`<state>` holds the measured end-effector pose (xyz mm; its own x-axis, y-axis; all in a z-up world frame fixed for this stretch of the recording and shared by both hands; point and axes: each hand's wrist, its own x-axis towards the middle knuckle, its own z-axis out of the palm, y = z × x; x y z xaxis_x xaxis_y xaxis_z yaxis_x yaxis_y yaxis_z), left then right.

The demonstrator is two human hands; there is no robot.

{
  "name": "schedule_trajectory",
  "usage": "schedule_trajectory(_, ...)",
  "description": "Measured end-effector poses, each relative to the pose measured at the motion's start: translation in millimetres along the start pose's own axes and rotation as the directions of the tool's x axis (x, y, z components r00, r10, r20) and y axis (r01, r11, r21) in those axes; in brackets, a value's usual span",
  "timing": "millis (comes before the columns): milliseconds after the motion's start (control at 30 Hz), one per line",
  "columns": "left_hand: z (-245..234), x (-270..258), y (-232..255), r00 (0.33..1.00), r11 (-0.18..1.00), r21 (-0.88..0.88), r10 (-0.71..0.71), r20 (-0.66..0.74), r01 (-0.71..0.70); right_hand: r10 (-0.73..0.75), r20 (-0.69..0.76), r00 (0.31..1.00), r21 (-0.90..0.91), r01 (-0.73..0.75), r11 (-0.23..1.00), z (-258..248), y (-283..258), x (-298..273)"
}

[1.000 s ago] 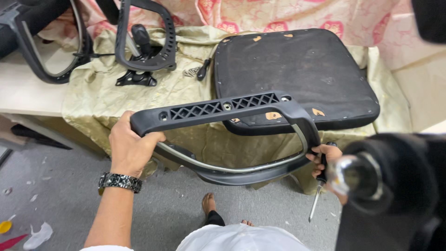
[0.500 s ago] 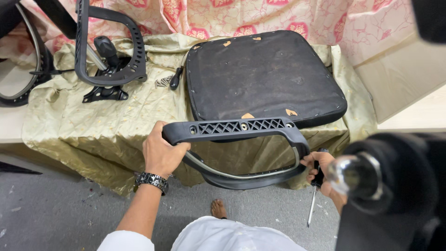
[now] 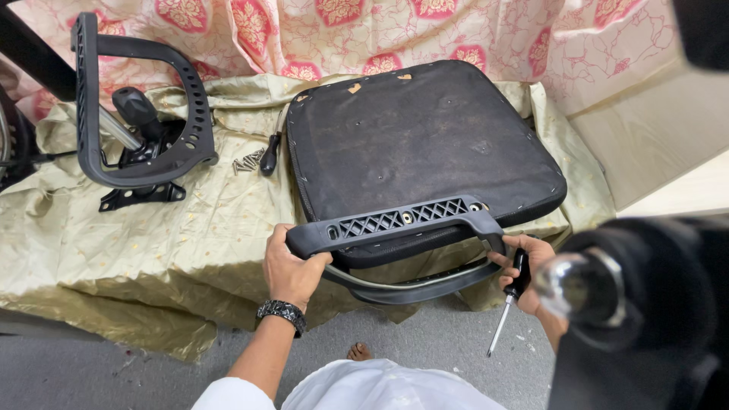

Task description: The person uses a screwdriver to attach a plastic frame to a black cushioned seat. They insert screws into the frame and tighten them to secure the components together.

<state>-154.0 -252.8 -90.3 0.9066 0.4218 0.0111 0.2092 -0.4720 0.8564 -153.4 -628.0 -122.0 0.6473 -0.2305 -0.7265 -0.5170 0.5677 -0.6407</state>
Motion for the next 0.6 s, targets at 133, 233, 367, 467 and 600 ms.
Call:
schedule_trajectory(133,13.0,5.8,-7.0,0.999,0.996,-0.081,-0.046,0.023,0.048,-0.117,-0.019,0.993,0.02,0.117,0.993,9.0,-2.5,12.9)
schedule_trajectory(233,20.3,7.1,-14.3,0.998,0.991,-0.12,-0.054,0.023,0.057,-0.127,0.017,0.992,0.082,0.125,0.989,10.5,0.5,23.5)
schedule_trajectory(367,25.3,7.6,-22.5,0.998,0.991,-0.127,-0.039,0.045,0.044,-0.067,-0.016,0.998,0.137,0.069,0.988,17.9,2.0,27.5)
schedule_trajectory(467,29.0,8.5,-31.9,0.996,0.996,-0.071,-0.041,0.079,0.047,-0.067,0.004,0.998,0.222,0.065,0.973,26.5,3.7,30.6)
schedule_trajectory(600,33.9,8.2,-42.4,0.991,0.997,0.003,0.078,0.109,-0.078,-0.095,0.067,0.993,0.293,0.071,0.954,28.9,6.2,41.6)
